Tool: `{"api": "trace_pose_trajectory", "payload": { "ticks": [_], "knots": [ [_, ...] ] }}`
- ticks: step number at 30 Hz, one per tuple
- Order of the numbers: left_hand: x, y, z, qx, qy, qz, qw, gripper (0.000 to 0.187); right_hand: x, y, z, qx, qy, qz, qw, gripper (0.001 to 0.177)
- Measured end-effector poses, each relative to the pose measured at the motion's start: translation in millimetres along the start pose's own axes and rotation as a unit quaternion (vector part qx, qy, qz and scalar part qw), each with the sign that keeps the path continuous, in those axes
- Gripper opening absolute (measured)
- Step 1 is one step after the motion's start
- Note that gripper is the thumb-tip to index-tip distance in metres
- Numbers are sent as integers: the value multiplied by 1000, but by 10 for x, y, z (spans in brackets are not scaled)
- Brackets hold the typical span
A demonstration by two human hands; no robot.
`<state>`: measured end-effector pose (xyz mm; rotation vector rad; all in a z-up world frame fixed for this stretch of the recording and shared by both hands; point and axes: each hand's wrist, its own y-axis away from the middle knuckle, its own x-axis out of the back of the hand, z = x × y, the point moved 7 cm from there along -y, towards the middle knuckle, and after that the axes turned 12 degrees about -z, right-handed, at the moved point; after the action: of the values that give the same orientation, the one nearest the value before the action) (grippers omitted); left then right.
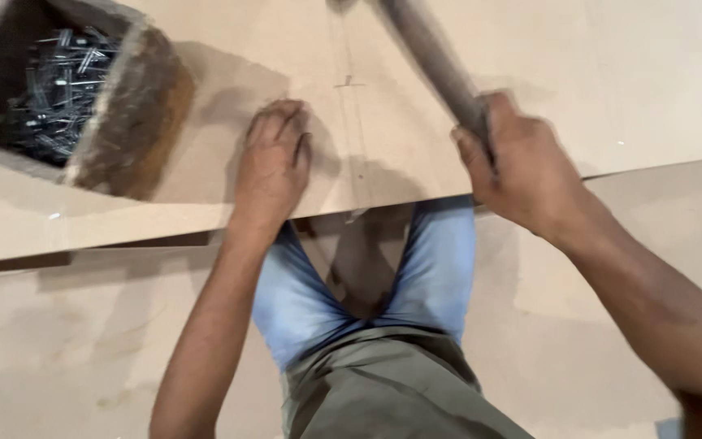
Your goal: The person repeatedly picks up nails from a wooden box and hammers them into a light-colored wooden board. The person works along a pre-marked line, securing the nails one by one.
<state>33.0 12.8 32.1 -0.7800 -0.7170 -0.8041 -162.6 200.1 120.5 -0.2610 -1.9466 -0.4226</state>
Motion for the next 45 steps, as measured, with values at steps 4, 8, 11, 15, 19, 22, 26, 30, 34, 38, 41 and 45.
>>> {"api": "trace_pose_trajectory", "payload": {
  "ticks": [4, 8, 11, 15, 19, 22, 26, 30, 34, 38, 41, 45],
  "knots": [
    [2, 13, -40, -5, -11, 13, 1000, 27, 199, 108, -26, 15, -148, 106, 983, 34],
    [-3, -27, -13, 2, -6, 8, 1000, 29, -90, -65, -319, 4, 11, -63, 998, 31],
    [28, -26, -25, 15, 7, -4, 1000, 28, 146, -25, -384, 38, -13, 29, 999, 31],
    [9, 4, -42, -3, -13, 11, 1000, 28, 365, 180, -115, 16, -233, 194, 953, 32],
    [-31, 15, -38, 4, -13, 2, 1000, 28, -66, 31, -296, 53, 27, 20, 998, 29],
    [-10, -7, -18, 9, 3, -1, 1000, 27, 1, 40, -297, 54, 29, 26, 998, 24],
    [-12, 15, -43, -7, -7, 8, 1000, 30, 222, 186, -196, 73, -152, 152, 974, 19],
    [-57, 53, -49, -3, -18, -5, 1000, 30, -366, -11, -211, 6, 95, -80, 992, 29],
    [-27, 10, -27, -5, -19, 7, 1000, 31, -275, 29, -142, 40, -18, 17, 999, 27],
    [-51, 17, -20, -7, -38, 8, 999, 29, -108, 198, 14, 54, -178, 142, 972, 29],
    [-91, 52, -52, 11, -45, -2, 999, 26, -384, 76, -25, 40, -8, 13, 999, 30],
    [-74, -8, -8, -7, -46, 13, 999, 32, -347, -102, 61, -14, 23, -50, 998, 26]
  ]
}}
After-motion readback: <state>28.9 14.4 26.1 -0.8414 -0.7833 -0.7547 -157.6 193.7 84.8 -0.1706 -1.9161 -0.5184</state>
